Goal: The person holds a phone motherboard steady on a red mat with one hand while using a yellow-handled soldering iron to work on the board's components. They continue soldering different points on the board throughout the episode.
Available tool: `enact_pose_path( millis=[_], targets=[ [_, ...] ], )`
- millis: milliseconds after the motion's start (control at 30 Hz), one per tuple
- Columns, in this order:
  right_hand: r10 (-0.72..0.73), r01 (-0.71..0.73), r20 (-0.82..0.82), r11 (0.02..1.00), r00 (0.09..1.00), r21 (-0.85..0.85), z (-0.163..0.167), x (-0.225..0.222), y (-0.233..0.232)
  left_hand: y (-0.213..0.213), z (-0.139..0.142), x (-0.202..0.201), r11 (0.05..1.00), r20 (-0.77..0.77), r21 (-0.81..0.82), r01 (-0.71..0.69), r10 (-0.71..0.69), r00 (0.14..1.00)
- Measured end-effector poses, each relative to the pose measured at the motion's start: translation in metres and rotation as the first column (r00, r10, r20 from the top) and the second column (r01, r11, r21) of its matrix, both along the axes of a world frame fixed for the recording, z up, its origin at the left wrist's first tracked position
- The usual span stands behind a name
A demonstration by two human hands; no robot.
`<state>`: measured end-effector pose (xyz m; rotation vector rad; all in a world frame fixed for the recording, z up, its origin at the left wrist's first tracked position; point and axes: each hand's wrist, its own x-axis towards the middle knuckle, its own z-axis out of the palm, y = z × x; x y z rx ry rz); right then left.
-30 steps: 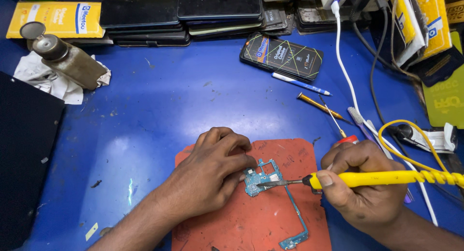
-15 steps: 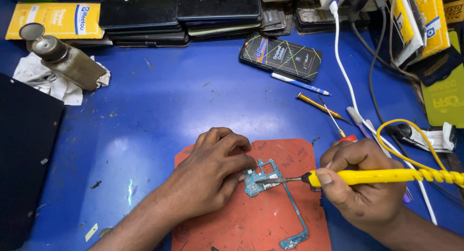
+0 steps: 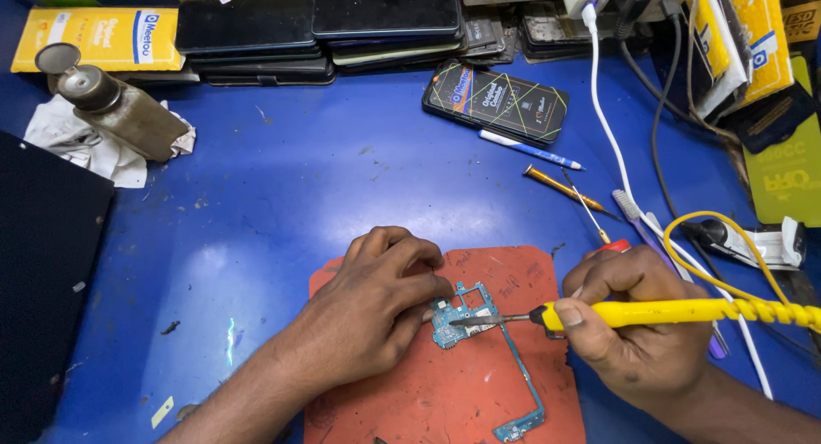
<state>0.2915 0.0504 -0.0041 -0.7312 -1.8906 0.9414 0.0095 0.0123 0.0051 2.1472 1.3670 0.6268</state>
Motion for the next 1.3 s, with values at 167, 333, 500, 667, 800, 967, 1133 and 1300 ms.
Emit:
enact_pose_path(
  millis=[167,333,500,667,800,967,1133,1300],
  targets=[
    [0.011,-0.011,-0.019,1.0,1.0,-0.008,0.0001,-0.0006,0.0,0.0001,0.0007,-0.0006,1.0,0.004,0.023,0.002,-0.002,1.0],
    [0.008,-0.008,-0.01,1.0,1.0,-0.005,0.0001,-0.0014,0.0007,-0.0004,0.0013,-0.0001,0.999,0.018,0.034,-0.002,0.001,1.0],
    [0.001,-0.001,0.019,1.0,1.0,0.0,0.0008,-0.0011,-0.0001,-0.0008,0.0014,0.0002,0.999,0.024,0.038,0.001,-0.002,1.0],
    [0.002,-0.002,-0.004,1.0,1.0,-0.006,0.0007,-0.0018,-0.0002,-0.0007,0.0017,-0.0005,1.0,0.018,0.03,0.0,-0.001,1.0],
    [0.011,-0.011,0.0,1.0,1.0,-0.006,0.0011,-0.0016,0.0005,-0.0002,0.0015,-0.0006,0.999,0.012,0.033,0.003,-0.003,1.0],
    [0.003,-0.003,0.01,1.0,1.0,0.0,0.0013,-0.0013,0.0004,0.0001,0.0004,-0.0003,1.0,0.009,0.02,0.007,-0.007,1.0],
    [0.002,-0.001,-0.007,1.0,1.0,0.005,0.001,-0.0014,0.0012,0.001,0.0008,0.0,1.0,0.006,0.014,0.008,-0.008,1.0],
    [-0.012,0.012,0.003,1.0,1.0,-0.005,0.0023,-0.0001,0.0009,0.0009,0.0008,-0.0004,1.0,0.007,0.006,0.002,-0.002,1.0]
  ],
)
